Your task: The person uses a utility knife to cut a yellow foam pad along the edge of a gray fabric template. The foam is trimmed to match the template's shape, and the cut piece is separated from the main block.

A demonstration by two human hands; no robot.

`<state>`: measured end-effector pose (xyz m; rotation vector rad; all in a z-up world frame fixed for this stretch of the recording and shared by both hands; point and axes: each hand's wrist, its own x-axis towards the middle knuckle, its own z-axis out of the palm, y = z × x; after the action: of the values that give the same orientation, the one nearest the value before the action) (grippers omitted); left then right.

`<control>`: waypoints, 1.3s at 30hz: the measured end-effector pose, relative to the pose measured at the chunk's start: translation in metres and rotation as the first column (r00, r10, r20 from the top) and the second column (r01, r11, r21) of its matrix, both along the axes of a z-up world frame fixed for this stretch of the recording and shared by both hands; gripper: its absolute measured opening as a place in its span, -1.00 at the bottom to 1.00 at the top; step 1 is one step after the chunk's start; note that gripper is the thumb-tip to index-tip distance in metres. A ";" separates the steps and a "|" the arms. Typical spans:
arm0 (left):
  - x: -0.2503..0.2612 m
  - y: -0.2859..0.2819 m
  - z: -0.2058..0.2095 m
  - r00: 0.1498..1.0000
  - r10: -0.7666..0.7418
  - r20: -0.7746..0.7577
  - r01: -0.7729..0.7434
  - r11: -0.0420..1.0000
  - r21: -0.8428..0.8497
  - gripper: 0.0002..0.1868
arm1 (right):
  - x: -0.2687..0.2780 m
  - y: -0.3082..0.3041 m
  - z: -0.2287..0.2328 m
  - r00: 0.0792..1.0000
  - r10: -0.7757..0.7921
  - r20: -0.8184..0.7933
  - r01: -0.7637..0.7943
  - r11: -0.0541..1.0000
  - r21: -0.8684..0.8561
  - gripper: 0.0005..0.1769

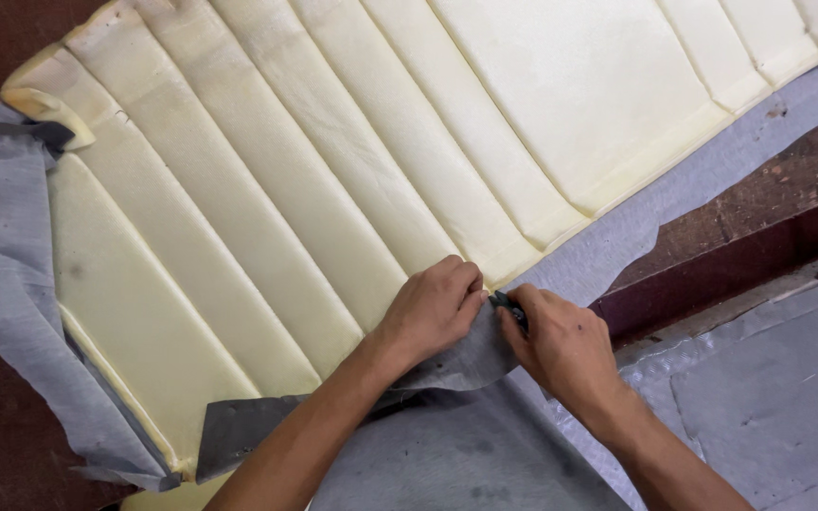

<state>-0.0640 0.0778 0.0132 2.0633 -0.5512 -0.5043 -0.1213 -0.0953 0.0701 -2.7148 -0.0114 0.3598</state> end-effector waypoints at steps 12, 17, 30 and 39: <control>0.001 0.000 -0.002 1.000 0.000 0.010 0.000 1.000 -0.018 -0.83 | -0.005 0.003 -0.006 0.999 -0.026 0.028 0.026 1.000 -0.016 -0.77; 0.001 0.001 -0.002 0.999 -0.016 -0.031 0.017 1.000 0.022 -0.82 | -0.004 0.004 -0.005 1.000 -0.009 0.029 0.010 0.999 -0.034 -0.78; -0.011 -0.003 -0.027 0.975 0.200 -0.095 -0.200 0.980 0.010 -0.81 | -0.022 -0.022 -0.021 0.990 -0.135 0.049 0.127 0.980 0.151 -0.57; -0.010 -0.014 -0.042 0.890 -0.237 0.391 0.123 0.948 0.295 -0.71 | -0.037 -0.023 -0.059 0.998 0.038 -0.052 -0.032 0.992 0.119 -0.35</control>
<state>-0.0740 0.0638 -0.0286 2.4072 -0.9876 -0.2402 -0.1582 -0.1185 0.0112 -2.5894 -0.0631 0.4286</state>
